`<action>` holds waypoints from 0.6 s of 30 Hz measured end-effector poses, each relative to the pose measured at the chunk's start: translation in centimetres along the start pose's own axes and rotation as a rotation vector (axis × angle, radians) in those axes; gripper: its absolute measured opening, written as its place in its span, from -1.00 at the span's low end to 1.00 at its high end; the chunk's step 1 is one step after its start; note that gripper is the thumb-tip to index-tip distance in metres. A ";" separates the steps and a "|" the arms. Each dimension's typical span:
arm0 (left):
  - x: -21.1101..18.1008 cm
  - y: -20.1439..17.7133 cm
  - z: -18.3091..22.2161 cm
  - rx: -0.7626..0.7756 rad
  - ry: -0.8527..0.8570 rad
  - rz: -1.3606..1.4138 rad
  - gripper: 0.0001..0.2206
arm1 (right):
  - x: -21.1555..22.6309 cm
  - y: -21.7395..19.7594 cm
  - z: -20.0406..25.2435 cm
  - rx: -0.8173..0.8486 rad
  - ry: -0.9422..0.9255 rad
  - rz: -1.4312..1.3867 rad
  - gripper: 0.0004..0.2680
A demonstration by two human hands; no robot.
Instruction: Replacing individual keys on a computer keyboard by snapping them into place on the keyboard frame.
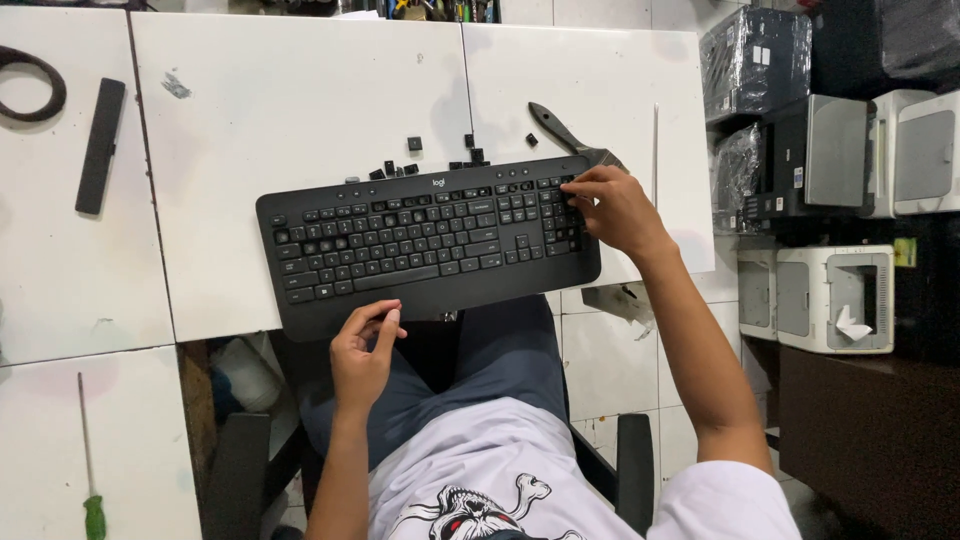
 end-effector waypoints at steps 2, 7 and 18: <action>0.3 -0.1 0.1 -0.003 -0.004 0.002 -0.83 | -0.1 0.0 0.2 -0.002 -0.030 0.007 -0.81; 0.7 0.0 0.0 -0.009 -0.003 0.014 -0.83 | 0.4 -0.8 0.5 0.010 -0.108 0.100 -0.80; 0.4 0.0 0.2 -0.007 0.013 -0.004 -0.84 | -1.1 1.0 1.6 -0.130 -0.271 0.277 -0.77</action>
Point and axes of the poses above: each hand's wrist, its own z-axis away from the middle knuckle, its own y-axis out of the palm, x = y × z, the point moved 6 cm from there along -z, towards the middle knuckle, and after that the axes turned 12 degrees about -x, right-handed, at the moved point
